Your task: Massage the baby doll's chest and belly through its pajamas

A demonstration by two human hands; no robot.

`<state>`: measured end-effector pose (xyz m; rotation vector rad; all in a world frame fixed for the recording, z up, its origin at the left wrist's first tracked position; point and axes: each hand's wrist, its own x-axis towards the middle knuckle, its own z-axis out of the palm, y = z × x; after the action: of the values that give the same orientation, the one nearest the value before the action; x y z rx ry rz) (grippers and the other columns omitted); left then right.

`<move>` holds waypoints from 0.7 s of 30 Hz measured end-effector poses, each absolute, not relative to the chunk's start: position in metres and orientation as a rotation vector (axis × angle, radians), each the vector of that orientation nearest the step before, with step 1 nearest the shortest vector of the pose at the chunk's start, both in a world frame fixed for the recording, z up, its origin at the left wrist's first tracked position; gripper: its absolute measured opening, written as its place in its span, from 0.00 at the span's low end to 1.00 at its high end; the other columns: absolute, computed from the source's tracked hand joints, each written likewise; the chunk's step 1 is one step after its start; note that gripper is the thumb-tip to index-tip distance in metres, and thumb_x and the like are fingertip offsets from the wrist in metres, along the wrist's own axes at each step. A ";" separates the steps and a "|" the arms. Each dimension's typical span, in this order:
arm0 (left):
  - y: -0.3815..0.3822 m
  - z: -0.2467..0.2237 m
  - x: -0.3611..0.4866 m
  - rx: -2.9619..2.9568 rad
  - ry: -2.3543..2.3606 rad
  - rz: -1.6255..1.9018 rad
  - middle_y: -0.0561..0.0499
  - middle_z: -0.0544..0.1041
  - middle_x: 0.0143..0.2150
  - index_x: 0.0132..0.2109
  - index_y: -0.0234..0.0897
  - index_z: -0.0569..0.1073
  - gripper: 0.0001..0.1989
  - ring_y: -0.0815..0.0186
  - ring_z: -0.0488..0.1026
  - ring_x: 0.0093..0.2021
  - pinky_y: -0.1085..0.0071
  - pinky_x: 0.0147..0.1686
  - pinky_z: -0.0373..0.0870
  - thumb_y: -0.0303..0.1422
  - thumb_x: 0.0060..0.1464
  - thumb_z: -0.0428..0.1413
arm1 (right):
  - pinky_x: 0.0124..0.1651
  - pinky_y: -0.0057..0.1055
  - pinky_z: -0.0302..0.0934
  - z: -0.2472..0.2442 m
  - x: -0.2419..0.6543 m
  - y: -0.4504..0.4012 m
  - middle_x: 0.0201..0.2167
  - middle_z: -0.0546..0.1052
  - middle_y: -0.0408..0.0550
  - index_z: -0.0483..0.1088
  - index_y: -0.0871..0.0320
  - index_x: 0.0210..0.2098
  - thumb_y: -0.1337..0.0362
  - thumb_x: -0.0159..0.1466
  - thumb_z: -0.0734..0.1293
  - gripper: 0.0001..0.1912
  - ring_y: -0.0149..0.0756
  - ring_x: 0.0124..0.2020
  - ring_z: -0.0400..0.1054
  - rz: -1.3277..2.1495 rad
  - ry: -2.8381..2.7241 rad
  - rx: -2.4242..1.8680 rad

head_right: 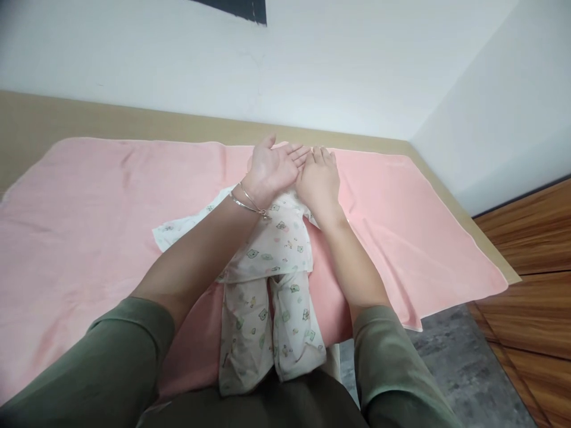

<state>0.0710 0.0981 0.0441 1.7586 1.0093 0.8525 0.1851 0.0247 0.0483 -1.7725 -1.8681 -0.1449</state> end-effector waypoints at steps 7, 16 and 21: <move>0.037 0.062 0.042 1.489 0.893 0.729 0.37 0.73 0.62 0.72 0.33 0.57 0.43 0.54 0.68 0.67 0.53 0.58 0.73 0.44 0.65 0.14 | 0.73 0.66 0.41 0.058 0.175 0.025 0.60 0.72 0.70 0.70 0.71 0.54 0.70 0.64 0.56 0.23 0.60 0.68 0.58 -0.126 -1.842 -1.811; -0.012 0.070 -0.007 1.667 1.004 0.756 0.40 0.78 0.57 0.66 0.38 0.69 0.38 0.52 0.68 0.67 0.47 0.59 0.72 0.43 0.68 0.22 | 0.73 0.71 0.36 0.070 0.173 0.000 0.65 0.69 0.60 0.60 0.62 0.66 0.64 0.71 0.50 0.26 0.55 0.70 0.59 -0.173 -1.866 -1.592; -0.059 0.115 -0.021 1.570 0.921 0.811 0.42 0.80 0.53 0.61 0.36 0.73 0.45 0.49 0.62 0.71 0.46 0.59 0.71 0.43 0.67 0.14 | 0.77 0.60 0.36 0.090 0.124 -0.054 0.73 0.57 0.56 0.52 0.57 0.71 0.46 0.74 0.40 0.35 0.49 0.76 0.44 -0.175 -2.005 -1.421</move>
<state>-0.0211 -0.0593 0.1152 1.5698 0.9206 0.8110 0.1244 -0.0536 0.0905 -1.4212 -2.0054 -0.1745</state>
